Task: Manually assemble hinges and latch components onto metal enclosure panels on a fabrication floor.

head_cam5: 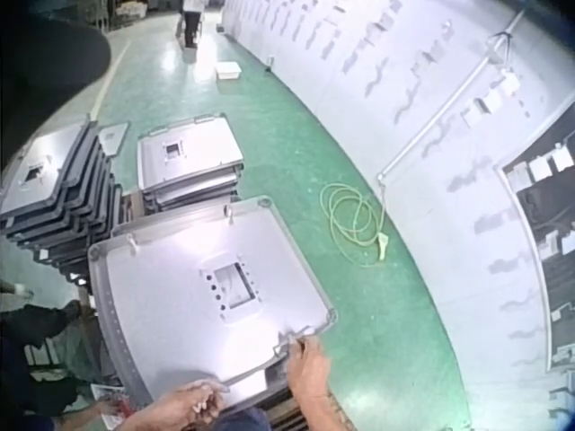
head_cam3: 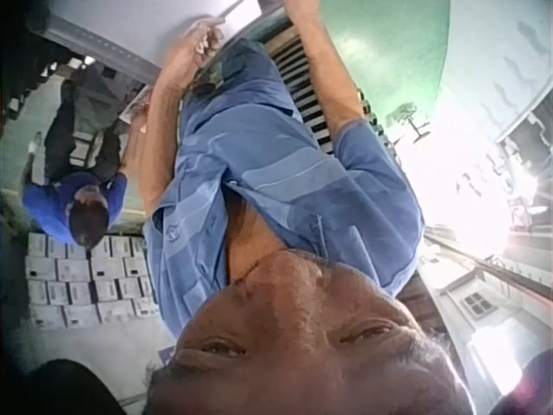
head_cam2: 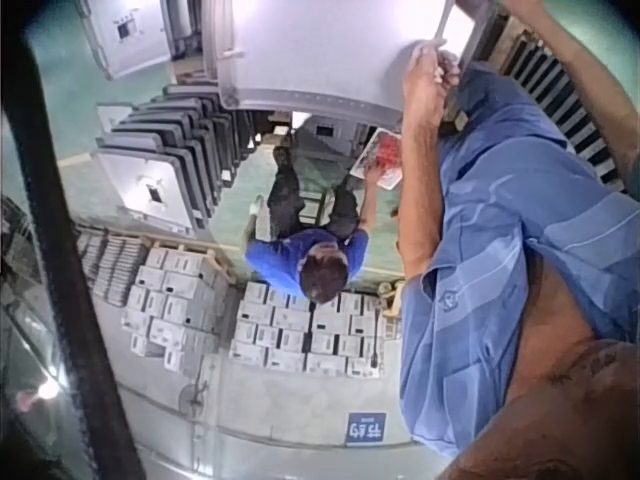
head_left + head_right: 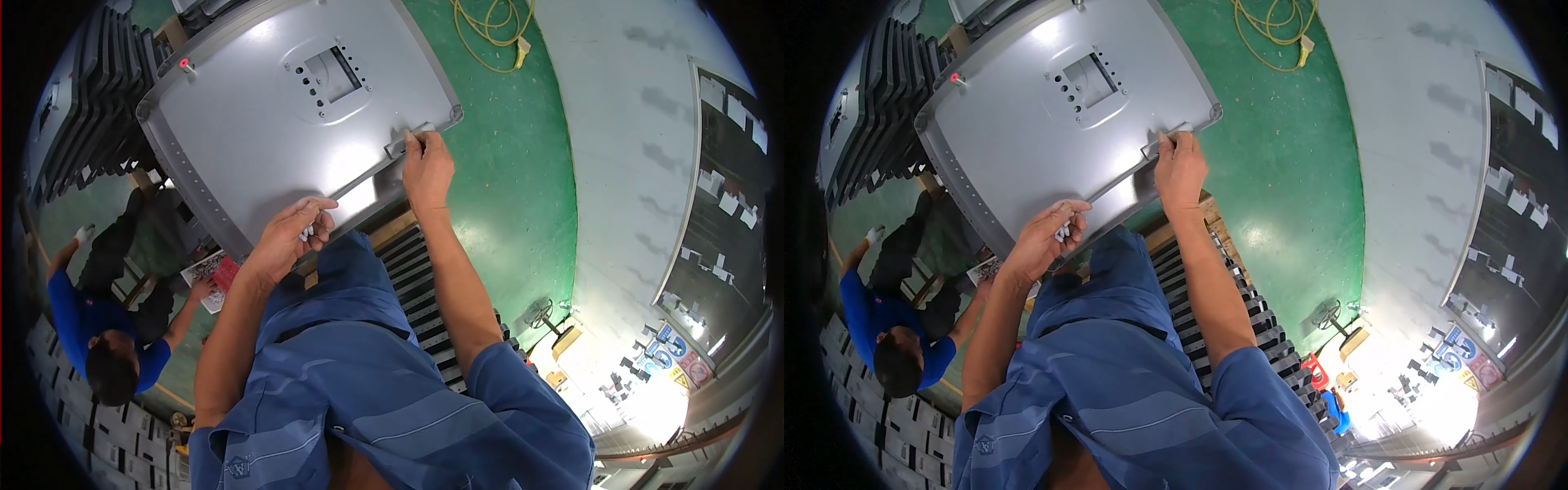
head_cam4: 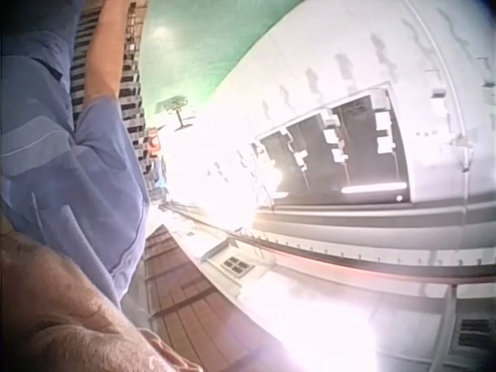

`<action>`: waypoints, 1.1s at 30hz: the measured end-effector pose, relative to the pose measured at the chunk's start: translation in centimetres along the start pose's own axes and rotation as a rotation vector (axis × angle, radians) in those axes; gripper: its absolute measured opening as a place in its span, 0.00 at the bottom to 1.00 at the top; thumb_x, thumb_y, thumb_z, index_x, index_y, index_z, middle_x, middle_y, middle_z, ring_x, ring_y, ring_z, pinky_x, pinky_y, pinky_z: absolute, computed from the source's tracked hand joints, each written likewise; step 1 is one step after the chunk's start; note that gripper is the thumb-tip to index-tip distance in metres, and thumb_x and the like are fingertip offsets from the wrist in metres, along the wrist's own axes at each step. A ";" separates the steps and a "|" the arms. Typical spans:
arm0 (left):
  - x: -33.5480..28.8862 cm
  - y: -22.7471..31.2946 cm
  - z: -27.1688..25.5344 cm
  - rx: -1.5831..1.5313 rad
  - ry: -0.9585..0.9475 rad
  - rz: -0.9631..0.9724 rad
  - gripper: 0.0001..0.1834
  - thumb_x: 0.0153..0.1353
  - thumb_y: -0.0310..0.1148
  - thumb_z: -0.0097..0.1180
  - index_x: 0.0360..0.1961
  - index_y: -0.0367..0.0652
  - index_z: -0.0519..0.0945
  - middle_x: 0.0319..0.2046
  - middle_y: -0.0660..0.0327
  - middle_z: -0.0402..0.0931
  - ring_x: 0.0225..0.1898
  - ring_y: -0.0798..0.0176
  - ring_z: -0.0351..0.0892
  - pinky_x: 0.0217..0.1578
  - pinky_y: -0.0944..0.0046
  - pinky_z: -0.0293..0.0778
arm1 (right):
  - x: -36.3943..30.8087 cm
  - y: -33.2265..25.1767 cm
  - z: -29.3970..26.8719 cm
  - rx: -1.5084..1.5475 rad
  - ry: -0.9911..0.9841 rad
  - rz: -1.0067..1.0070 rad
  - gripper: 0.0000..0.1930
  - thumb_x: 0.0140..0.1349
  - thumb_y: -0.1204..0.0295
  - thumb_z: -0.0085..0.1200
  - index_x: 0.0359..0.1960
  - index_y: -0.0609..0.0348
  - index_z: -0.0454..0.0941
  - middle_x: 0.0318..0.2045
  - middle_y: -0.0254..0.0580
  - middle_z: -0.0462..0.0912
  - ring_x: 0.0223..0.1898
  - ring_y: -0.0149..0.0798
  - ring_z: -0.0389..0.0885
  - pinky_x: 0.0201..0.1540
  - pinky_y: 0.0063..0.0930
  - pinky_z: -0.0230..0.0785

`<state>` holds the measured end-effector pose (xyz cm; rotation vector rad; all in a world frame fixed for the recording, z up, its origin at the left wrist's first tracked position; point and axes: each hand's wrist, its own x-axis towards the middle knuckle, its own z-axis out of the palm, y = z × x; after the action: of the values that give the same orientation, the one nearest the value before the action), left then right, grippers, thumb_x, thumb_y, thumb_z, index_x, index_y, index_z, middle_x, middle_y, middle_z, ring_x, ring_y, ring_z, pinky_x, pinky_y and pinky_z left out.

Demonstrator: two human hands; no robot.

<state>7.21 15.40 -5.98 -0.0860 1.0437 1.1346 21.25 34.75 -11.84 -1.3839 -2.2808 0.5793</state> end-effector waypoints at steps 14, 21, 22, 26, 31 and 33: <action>0.2 -0.4 -1.2 -0.052 0.029 0.021 0.16 0.67 0.37 0.40 0.46 0.38 0.72 0.30 0.65 0.70 0.29 0.73 0.67 0.29 0.74 0.65 | 0.0 -0.8 -0.9 -0.010 -0.038 0.242 0.12 0.59 0.65 0.52 0.30 0.64 0.73 0.28 0.53 0.79 0.30 0.56 0.77 0.33 0.43 0.68; 0.3 -0.4 -1.5 -0.043 0.024 0.005 0.15 0.67 0.36 0.41 0.47 0.38 0.72 0.30 0.65 0.70 0.29 0.73 0.68 0.29 0.74 0.65 | 0.2 -1.2 -1.0 0.117 0.006 0.324 0.14 0.59 0.64 0.53 0.31 0.66 0.75 0.27 0.55 0.79 0.30 0.56 0.78 0.33 0.41 0.68; 0.2 -0.4 -1.5 -0.042 0.026 0.005 0.15 0.67 0.36 0.41 0.47 0.38 0.72 0.30 0.65 0.70 0.29 0.73 0.68 0.28 0.75 0.65 | 0.1 -1.1 -0.9 0.116 0.006 0.325 0.14 0.59 0.64 0.53 0.31 0.66 0.75 0.27 0.55 0.79 0.30 0.56 0.78 0.33 0.41 0.68; 0.1 -0.3 -1.4 -0.041 0.035 0.006 0.14 0.67 0.36 0.41 0.47 0.39 0.73 0.30 0.65 0.70 0.28 0.74 0.68 0.27 0.75 0.65 | 0.1 -0.5 -0.7 0.105 -0.005 0.326 0.14 0.59 0.64 0.53 0.30 0.67 0.75 0.26 0.55 0.80 0.29 0.55 0.78 0.33 0.39 0.69; 0.4 -0.5 -1.5 -0.048 0.017 0.018 0.14 0.67 0.36 0.41 0.47 0.39 0.73 0.29 0.66 0.70 0.28 0.74 0.68 0.27 0.75 0.65 | 0.3 -0.4 -0.6 0.134 0.011 0.267 0.14 0.59 0.64 0.53 0.30 0.66 0.75 0.26 0.54 0.80 0.29 0.54 0.78 0.33 0.39 0.69; 0.4 -0.6 -1.5 -0.044 0.011 0.024 0.14 0.67 0.36 0.41 0.47 0.39 0.73 0.29 0.66 0.70 0.28 0.74 0.68 0.27 0.75 0.65 | 0.3 -0.2 -0.6 0.067 -0.007 0.218 0.13 0.59 0.65 0.53 0.29 0.64 0.75 0.26 0.52 0.79 0.29 0.53 0.78 0.33 0.39 0.69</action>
<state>6.72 14.57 -7.36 -0.1155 1.0319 1.1802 21.25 34.98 -11.21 -1.6106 -2.1097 0.7219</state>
